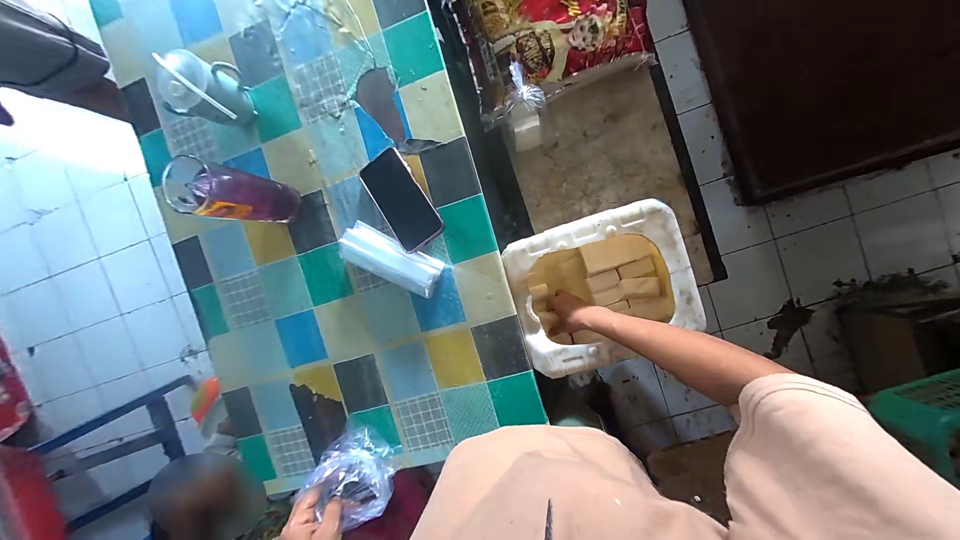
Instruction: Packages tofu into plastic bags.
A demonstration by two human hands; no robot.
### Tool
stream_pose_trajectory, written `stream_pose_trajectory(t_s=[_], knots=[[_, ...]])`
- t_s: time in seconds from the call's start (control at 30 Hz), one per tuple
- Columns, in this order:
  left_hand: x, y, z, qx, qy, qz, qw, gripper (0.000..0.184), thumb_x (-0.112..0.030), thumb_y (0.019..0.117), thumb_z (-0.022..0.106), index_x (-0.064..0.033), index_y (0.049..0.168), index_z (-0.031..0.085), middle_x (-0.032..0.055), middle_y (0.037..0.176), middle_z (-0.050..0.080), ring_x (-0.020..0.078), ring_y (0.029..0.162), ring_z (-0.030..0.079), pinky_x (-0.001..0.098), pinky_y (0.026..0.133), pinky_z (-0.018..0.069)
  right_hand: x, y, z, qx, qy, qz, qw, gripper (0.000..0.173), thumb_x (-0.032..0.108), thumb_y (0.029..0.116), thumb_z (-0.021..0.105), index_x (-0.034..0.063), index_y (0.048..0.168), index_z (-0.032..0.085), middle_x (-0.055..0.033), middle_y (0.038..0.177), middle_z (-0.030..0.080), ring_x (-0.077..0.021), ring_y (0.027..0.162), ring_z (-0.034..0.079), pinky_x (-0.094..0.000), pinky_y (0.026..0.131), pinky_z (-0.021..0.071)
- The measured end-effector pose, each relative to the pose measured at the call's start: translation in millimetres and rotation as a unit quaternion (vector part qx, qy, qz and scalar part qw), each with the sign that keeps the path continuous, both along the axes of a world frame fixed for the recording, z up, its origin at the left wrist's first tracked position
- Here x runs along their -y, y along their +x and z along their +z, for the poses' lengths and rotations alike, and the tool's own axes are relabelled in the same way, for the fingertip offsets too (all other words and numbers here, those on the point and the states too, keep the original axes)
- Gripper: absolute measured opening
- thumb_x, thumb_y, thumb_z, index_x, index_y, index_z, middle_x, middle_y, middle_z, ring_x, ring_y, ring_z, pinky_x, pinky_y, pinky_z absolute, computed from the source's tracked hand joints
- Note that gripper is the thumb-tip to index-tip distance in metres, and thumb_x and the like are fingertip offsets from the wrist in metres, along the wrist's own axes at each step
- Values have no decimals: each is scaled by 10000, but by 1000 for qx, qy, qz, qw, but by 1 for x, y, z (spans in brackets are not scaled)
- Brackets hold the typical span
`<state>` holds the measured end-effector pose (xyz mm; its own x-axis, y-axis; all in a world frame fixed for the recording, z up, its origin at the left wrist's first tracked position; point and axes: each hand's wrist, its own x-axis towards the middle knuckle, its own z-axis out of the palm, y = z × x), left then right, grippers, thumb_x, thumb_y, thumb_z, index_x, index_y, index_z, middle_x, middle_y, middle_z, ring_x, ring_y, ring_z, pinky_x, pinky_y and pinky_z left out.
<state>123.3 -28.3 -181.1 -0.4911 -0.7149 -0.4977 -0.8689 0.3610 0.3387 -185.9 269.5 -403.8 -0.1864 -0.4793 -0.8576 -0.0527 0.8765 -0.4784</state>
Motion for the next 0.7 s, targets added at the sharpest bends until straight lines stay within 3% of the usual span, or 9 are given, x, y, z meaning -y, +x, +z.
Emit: stream_pose_trajectory(t_s=[0.3,0.4,0.53,0.63,0.7], knots=[[-1,8,-7,-11,4,9,1000,325,63,899,482,201,1175,583,315,1161,625,188,1009,635,350,921,509,9,-4,5,15,14,38,999,647,126,846,842,-86,1373,532,-323,1316,591,-466,1263,566,-623,1059,437],[-2,6,-4,-1,6,-1,1000,340,60,909,497,215,1203,570,355,1209,611,282,1102,630,430,986,487,9,-2,5,23,5,25,999,665,127,840,846,-86,1382,525,-327,1315,591,-476,1257,565,-642,1050,436],[-2,7,-4,0,2,-6,1000,330,65,906,497,213,1190,576,352,1198,613,282,1095,627,430,981,483,13,-5,12,31,26,25,999,739,134,838,847,-77,1440,474,-329,1335,581,-476,1273,558,-648,1055,427],[-4,7,-6,-4,-1,-5,1000,314,64,894,504,207,1160,589,337,1165,624,259,1055,628,413,954,488,19,-11,4,45,32,50,997,650,147,816,868,-67,1351,567,-315,1274,620,-469,1205,599,-655,993,464],[-4,8,-7,-5,3,1,1000,312,62,900,507,201,1167,588,324,1160,626,235,1037,626,400,941,492,24,-16,-5,54,16,94,994,553,210,866,837,-53,1298,613,-299,1238,640,-450,1164,622,-635,967,479]])
